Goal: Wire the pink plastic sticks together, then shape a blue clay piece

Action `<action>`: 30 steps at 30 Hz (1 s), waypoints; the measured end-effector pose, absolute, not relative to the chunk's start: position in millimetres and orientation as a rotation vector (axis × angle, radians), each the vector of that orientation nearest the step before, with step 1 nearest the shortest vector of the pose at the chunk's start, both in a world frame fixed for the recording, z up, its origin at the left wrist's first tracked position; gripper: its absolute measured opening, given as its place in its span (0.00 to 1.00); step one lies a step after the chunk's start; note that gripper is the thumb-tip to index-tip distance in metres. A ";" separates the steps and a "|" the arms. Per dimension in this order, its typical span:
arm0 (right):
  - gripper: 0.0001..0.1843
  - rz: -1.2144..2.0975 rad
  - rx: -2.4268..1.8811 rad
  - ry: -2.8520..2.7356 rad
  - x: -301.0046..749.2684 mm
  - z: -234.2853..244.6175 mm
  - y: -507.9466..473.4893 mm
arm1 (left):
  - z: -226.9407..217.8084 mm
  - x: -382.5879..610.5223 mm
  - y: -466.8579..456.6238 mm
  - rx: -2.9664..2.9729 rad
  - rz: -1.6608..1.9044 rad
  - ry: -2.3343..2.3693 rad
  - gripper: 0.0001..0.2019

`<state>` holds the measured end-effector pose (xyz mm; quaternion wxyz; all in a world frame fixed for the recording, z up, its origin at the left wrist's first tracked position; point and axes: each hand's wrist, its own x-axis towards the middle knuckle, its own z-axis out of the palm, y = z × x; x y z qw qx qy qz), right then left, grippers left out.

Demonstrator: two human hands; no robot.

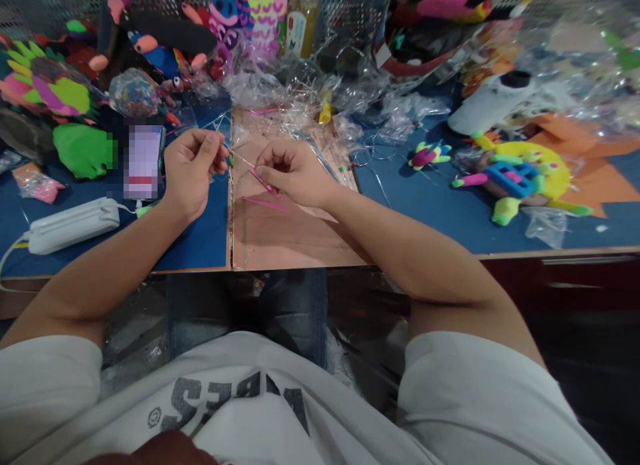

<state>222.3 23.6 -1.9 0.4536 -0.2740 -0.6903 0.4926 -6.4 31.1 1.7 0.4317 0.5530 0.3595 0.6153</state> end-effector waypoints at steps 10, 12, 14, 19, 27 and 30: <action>0.14 1.168 -0.701 -1.685 218.9 -1.7 20.2 | -9.2 -8.6 35.8 1.510 1.569 0.916 0.21; 0.14 1.159 -0.704 -1.698 218.8 -1.3 19.8 | -10.4 -8.6 37.0 1.521 1.571 0.917 0.22; 0.14 1.147 -0.720 -1.708 218.4 -1.1 19.6 | -10.9 -8.3 37.6 1.510 1.576 0.900 0.24; 0.11 0.983 -0.810 -1.739 217.7 -3.0 19.1 | -11.0 -4.8 34.7 1.500 1.567 0.956 0.30; 0.09 0.756 -0.912 -1.770 217.3 -5.3 16.1 | -12.3 1.9 28.5 1.439 1.631 0.860 0.26; 0.09 0.782 -0.914 -1.754 216.1 -5.2 15.8 | -11.5 3.3 26.1 1.410 1.643 0.826 0.25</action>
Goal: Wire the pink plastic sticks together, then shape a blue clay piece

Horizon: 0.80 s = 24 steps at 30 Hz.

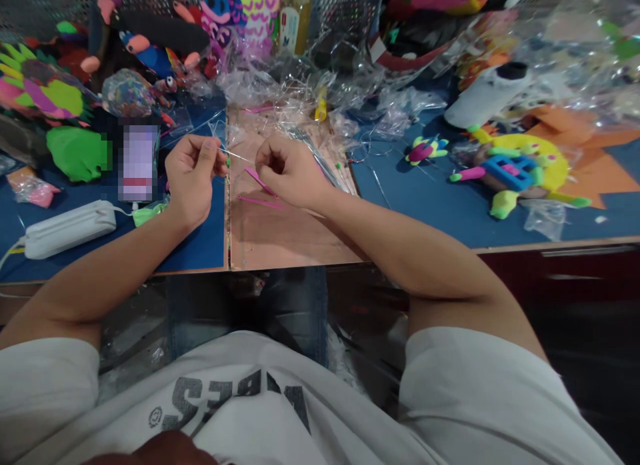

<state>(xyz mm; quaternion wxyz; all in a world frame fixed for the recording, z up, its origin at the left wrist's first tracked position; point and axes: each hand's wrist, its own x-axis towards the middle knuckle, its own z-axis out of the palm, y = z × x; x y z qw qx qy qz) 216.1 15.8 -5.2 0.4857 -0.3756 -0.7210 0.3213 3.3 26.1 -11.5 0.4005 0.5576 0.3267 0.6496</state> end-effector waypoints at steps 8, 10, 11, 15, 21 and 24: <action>0.07 0.873 -0.872 -1.713 215.3 -3.4 15.2 | -9.6 5.2 24.1 1.370 1.652 0.804 0.26; 0.07 0.886 -0.865 -1.703 215.1 -3.8 15.2 | -10.4 5.9 24.6 1.375 1.657 0.823 0.28; 0.06 0.891 -0.858 -1.698 214.9 -4.1 15.2 | -10.8 6.3 24.7 1.381 1.652 0.838 0.29; 0.06 0.894 -0.851 -1.699 214.5 -5.2 15.1 | -11.7 7.0 23.1 1.421 1.611 0.900 0.30; 0.12 0.657 -0.982 -1.675 224.4 -9.3 29.7 | -15.7 3.4 25.5 1.510 1.537 1.005 0.25; 0.14 0.565 -1.016 -1.574 236.3 -11.5 46.2 | -14.6 3.7 24.7 1.457 1.467 1.026 0.18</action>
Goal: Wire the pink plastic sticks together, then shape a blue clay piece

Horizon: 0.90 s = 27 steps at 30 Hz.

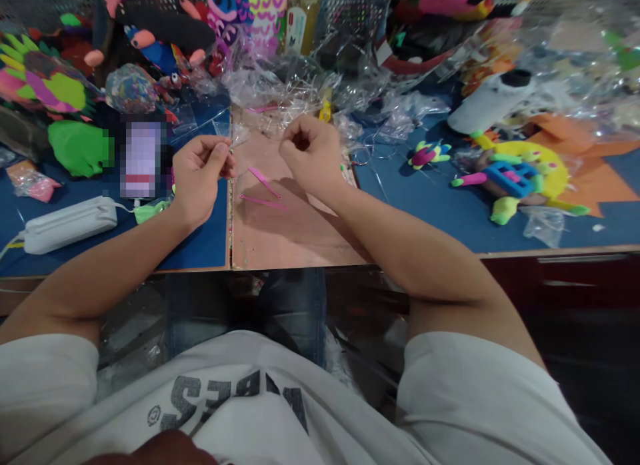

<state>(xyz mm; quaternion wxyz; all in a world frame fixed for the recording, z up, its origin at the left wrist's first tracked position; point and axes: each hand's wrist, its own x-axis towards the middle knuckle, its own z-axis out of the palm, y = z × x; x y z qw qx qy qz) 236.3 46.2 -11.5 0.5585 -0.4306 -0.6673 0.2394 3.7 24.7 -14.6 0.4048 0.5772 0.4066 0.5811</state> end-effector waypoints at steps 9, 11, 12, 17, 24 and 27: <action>0.15 0.394 -0.970 -1.538 253.3 -9.5 63.9 | -6.9 8.6 -3.6 1.792 0.860 0.948 0.04; 0.13 0.378 -0.984 -1.590 251.5 -10.1 62.1 | -7.2 6.3 -5.4 2.141 0.875 0.987 0.07; 0.13 0.374 -1.002 -1.628 250.6 -10.2 61.0 | -7.0 4.9 -5.4 2.281 0.895 0.988 0.10; 0.10 0.321 -1.030 -1.832 243.2 -8.4 51.4 | 0.2 0.4 -2.2 2.648 1.019 0.956 0.13; 0.05 0.238 -0.940 -2.023 219.5 -10.9 22.8 | 4.1 1.8 5.6 2.617 1.128 1.162 0.11; 0.04 0.255 -0.900 -2.024 214.7 -12.3 17.7 | 0.4 2.2 8.9 2.572 1.122 1.164 0.11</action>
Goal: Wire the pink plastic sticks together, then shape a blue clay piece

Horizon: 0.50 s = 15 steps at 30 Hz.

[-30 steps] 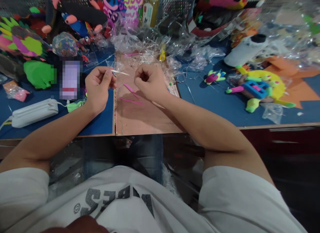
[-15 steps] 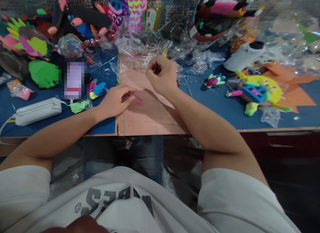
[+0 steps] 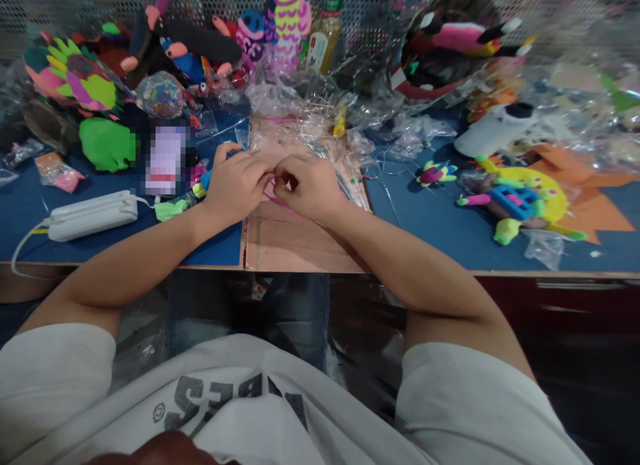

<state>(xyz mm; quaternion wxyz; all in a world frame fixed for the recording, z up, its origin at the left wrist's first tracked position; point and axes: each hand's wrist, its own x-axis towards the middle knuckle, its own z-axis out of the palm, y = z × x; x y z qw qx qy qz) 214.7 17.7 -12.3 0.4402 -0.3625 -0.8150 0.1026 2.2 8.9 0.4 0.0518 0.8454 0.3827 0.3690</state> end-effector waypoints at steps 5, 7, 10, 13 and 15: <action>0.02 0.414 -0.837 -1.968 212.6 -9.4 16.5 | 2.6 2.6 8.6 2.498 1.064 1.213 0.07; 0.04 0.519 -0.820 -1.943 212.5 -6.2 14.9 | 4.8 2.0 8.3 2.469 1.069 1.196 0.07; 0.07 0.699 -0.753 -1.908 214.9 1.4 11.3 | 7.3 -0.3 9.8 2.398 1.113 1.096 0.09; 0.08 0.919 -0.658 -1.892 219.5 10.6 7.0 | 9.6 -1.9 12.8 2.225 1.136 0.934 0.09; 0.12 1.061 -0.599 -1.858 222.1 15.7 4.4 | 11.2 -1.0 14.6 2.095 1.136 0.810 0.11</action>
